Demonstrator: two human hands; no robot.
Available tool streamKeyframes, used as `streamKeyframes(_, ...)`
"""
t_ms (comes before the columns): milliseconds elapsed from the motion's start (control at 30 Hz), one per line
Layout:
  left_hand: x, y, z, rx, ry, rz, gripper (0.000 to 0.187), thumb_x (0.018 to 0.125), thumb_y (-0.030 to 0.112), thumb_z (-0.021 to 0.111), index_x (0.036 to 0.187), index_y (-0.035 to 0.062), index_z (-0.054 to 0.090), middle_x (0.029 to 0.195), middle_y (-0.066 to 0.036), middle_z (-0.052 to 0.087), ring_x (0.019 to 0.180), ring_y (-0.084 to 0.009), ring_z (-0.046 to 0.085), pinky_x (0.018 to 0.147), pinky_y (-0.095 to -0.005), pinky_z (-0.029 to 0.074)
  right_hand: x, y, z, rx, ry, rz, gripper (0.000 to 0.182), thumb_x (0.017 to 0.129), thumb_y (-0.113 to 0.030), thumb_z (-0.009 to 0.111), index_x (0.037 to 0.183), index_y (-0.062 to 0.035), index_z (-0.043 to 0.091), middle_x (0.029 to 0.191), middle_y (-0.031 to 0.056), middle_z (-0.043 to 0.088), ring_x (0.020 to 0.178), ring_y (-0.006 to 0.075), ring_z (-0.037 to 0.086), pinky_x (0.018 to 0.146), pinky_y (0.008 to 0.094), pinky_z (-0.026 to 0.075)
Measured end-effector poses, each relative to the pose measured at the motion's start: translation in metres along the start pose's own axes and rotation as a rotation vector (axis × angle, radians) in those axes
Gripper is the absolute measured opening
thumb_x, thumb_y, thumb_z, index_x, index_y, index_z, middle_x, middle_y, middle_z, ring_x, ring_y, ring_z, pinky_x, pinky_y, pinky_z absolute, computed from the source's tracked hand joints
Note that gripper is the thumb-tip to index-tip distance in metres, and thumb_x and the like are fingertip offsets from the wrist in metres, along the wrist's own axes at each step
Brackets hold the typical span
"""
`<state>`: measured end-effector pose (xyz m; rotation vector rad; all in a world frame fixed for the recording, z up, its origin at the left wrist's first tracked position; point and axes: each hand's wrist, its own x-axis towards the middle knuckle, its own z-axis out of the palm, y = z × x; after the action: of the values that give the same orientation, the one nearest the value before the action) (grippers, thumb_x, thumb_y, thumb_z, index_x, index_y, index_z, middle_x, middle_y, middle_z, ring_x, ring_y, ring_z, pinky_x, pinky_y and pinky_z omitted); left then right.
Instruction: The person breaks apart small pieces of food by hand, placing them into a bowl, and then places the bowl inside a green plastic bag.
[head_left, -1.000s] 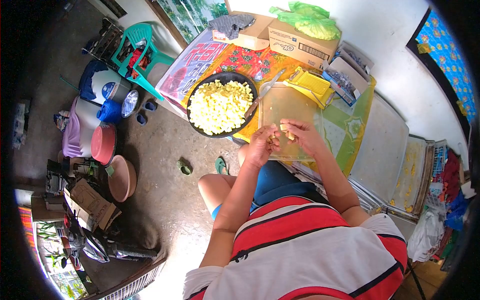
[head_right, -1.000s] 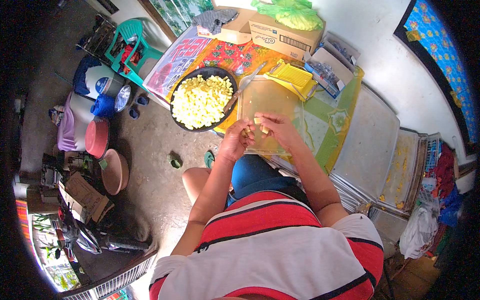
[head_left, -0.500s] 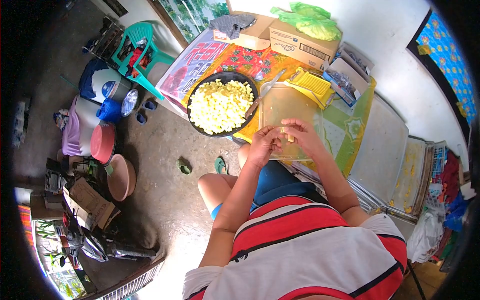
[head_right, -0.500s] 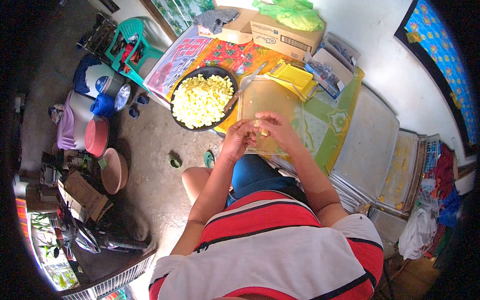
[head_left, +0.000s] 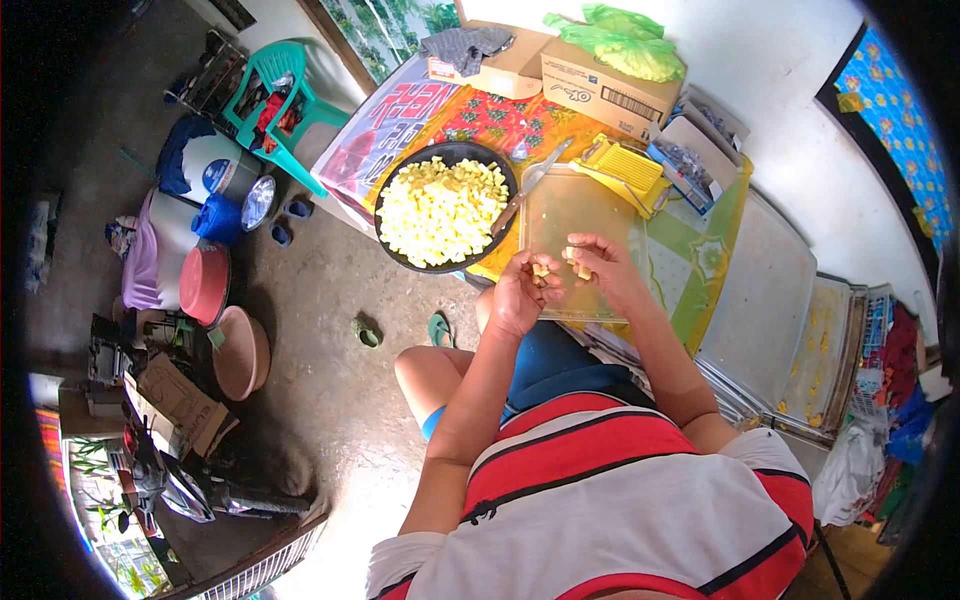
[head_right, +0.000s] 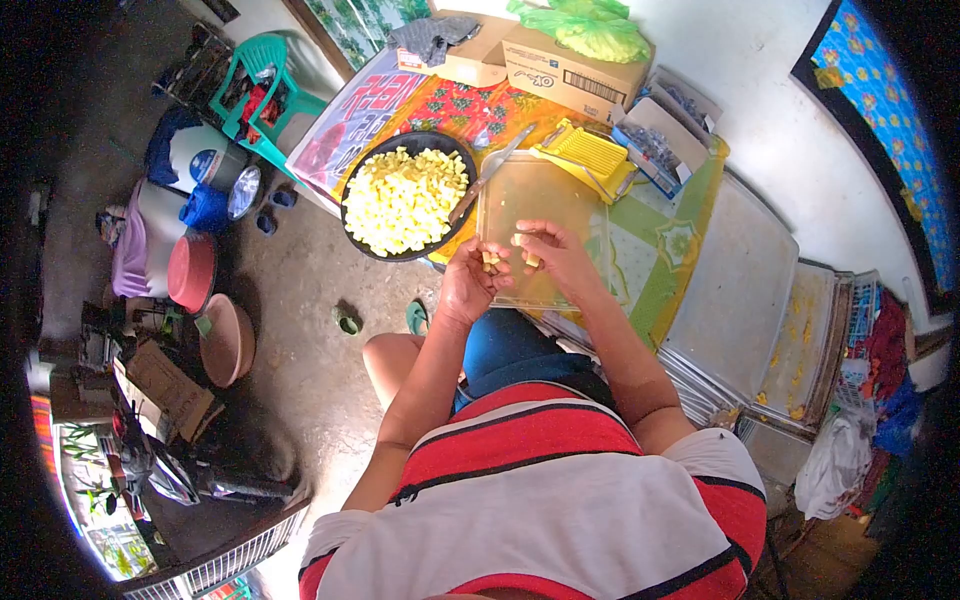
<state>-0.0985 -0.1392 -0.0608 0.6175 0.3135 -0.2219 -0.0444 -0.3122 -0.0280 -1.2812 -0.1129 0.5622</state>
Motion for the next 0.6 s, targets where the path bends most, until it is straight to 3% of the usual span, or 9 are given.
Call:
streamKeyframes(167,0.001,-0.001,-0.001,0.059,0.063,-0.064,0.038,0.094,0.039,0.043,0.098,0.0055,0.059,0.090,-0.008,0.062,0.075,-0.0203,0.063,0.065,-0.0349,0.053,0.005,0.009,-0.005,-0.025,-0.001,-0.027,0.029,0.084,-0.018,0.066,0.109,-0.0039,0.061,0.086,0.0000,0.061,0.076,0.0075,0.057,0.063,0.0238,0.049)
streamKeyframes(300,-0.003,-0.003,0.009,0.032,0.042,-0.120,0.033,0.092,0.035,0.048,0.100,0.0052,0.059,0.089,-0.008,0.063,0.076,-0.0207,0.064,0.066,-0.0336,0.054,0.001,0.003,0.002,-0.131,-0.015,-0.021,0.021,0.085,-0.017,0.065,0.102,-0.0044,0.064,0.088,0.0001,0.064,0.076,0.0070,0.058,0.066,0.0213,0.049)
streamKeyframes(400,0.000,-0.007,0.004,0.032,0.005,-0.121,0.030,0.090,0.031,0.055,0.104,0.0050,0.059,0.090,-0.008,0.064,0.077,-0.0198,0.064,0.068,-0.0327,0.054,0.006,0.012,-0.002,-0.296,-0.031,-0.140,0.022,0.086,-0.019,0.065,0.102,-0.0032,0.065,0.088,0.0008,0.064,0.078,0.0081,0.059,0.069,0.0227,0.050)
streamKeyframes(600,-0.003,-0.006,0.005,0.026,0.018,-0.097,0.023,0.087,0.021,0.058,0.103,0.0052,0.059,0.092,-0.007,0.063,0.077,-0.0210,0.064,0.067,-0.0333,0.054,0.007,0.011,-0.005,-0.101,0.087,0.031,0.026,0.090,-0.018,0.059,0.109,-0.0010,0.062,0.095,0.0029,0.063,0.084,0.0098,0.059,0.074,0.0232,0.051)
